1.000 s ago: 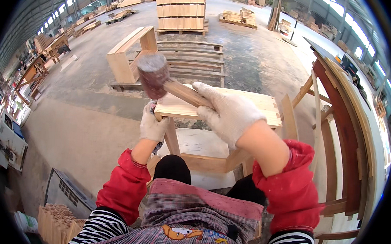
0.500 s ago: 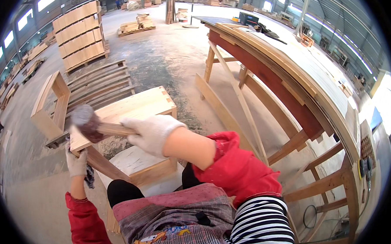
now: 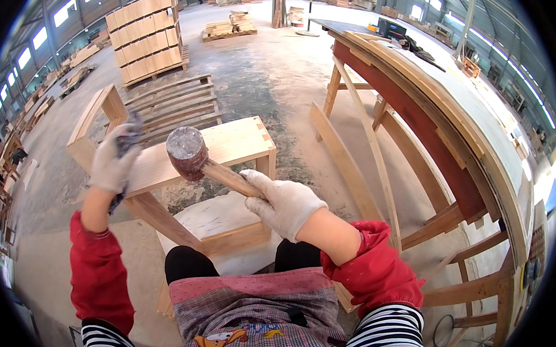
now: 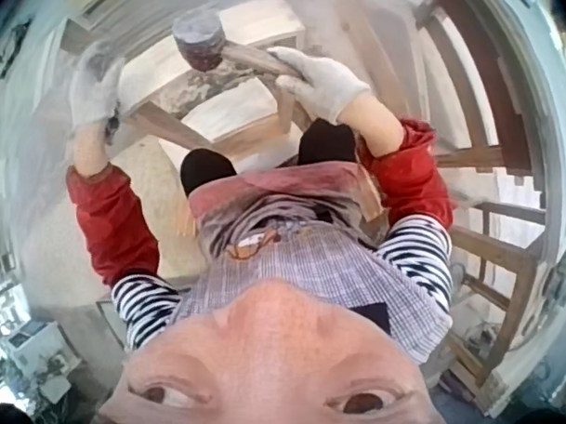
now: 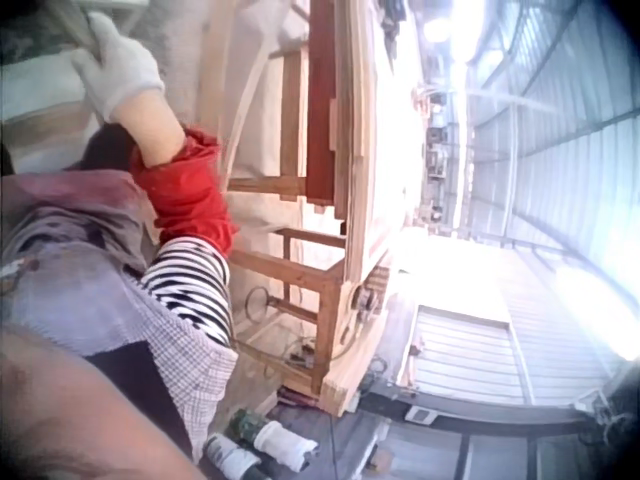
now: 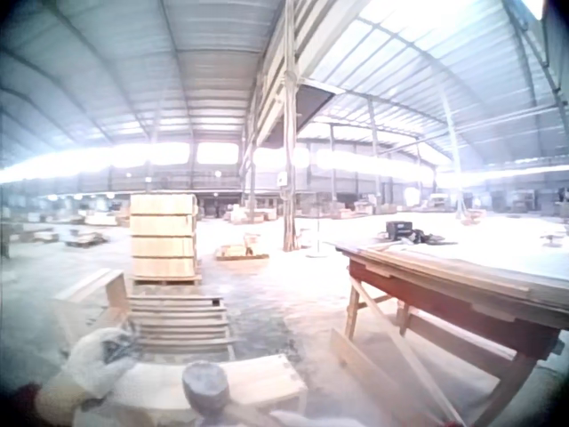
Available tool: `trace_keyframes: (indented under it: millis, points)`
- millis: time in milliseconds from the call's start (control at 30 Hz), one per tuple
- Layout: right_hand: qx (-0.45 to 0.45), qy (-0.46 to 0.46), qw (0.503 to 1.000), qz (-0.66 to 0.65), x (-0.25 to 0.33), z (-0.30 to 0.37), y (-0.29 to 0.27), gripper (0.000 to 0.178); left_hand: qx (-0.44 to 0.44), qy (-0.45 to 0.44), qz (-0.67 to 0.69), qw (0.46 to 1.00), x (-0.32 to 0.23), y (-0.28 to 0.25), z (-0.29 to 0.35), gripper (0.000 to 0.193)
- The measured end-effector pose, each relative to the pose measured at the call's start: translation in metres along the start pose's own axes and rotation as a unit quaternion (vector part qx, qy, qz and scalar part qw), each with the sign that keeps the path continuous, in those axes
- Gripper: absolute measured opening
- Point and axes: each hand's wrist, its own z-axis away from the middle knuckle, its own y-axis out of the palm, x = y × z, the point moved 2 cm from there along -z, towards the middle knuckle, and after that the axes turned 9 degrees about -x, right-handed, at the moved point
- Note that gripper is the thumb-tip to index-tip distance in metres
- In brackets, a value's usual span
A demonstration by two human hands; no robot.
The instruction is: The person applies glue to wooden pieces, then assembles them into a small box-like structure using a rubber mallet and hammer. They wipe the surface with a cloth during assembly.
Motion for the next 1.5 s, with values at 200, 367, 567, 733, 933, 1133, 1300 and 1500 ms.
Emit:
trace_keyframes:
  millis: [200,367,567,733,933,1133,1300,1500]
  points:
    - [-0.007,0.033,0.99,-0.139,-0.006,0.012,-0.007,0.045,0.12,0.048,-0.193,0.973,-0.031,0.081,-0.001,0.039]
    - [-0.138,0.002,0.984,-0.109,-0.004,0.022,-0.07,0.05,0.093,0.063,-0.247,0.962,-0.034,0.083,0.01,0.04]
    - [-0.241,0.033,0.969,-0.032,-0.025,0.022,-0.1,0.05,0.085,0.084,-0.231,0.965,-0.042,0.091,0.013,0.043]
    - [-0.09,0.115,0.979,0.145,-0.056,0.023,-0.118,0.046,0.088,0.082,-0.231,0.965,-0.04,0.09,0.011,0.043]
    - [-0.253,0.038,0.965,0.058,-0.03,0.019,-0.124,0.048,0.066,0.091,-0.243,0.964,-0.038,0.084,0.016,0.041]
    - [-0.08,0.115,0.979,0.145,-0.051,0.019,-0.095,0.046,0.078,0.087,-0.252,0.961,-0.043,0.083,0.014,0.04]
    - [-0.191,0.027,0.977,0.092,-0.019,0.006,-0.13,0.046,0.073,0.092,-0.244,0.963,-0.043,0.082,0.019,0.04]
    - [-0.15,0.058,0.98,0.121,-0.066,-0.011,-0.075,0.049,0.058,0.101,-0.244,0.963,-0.044,0.088,0.018,0.039]
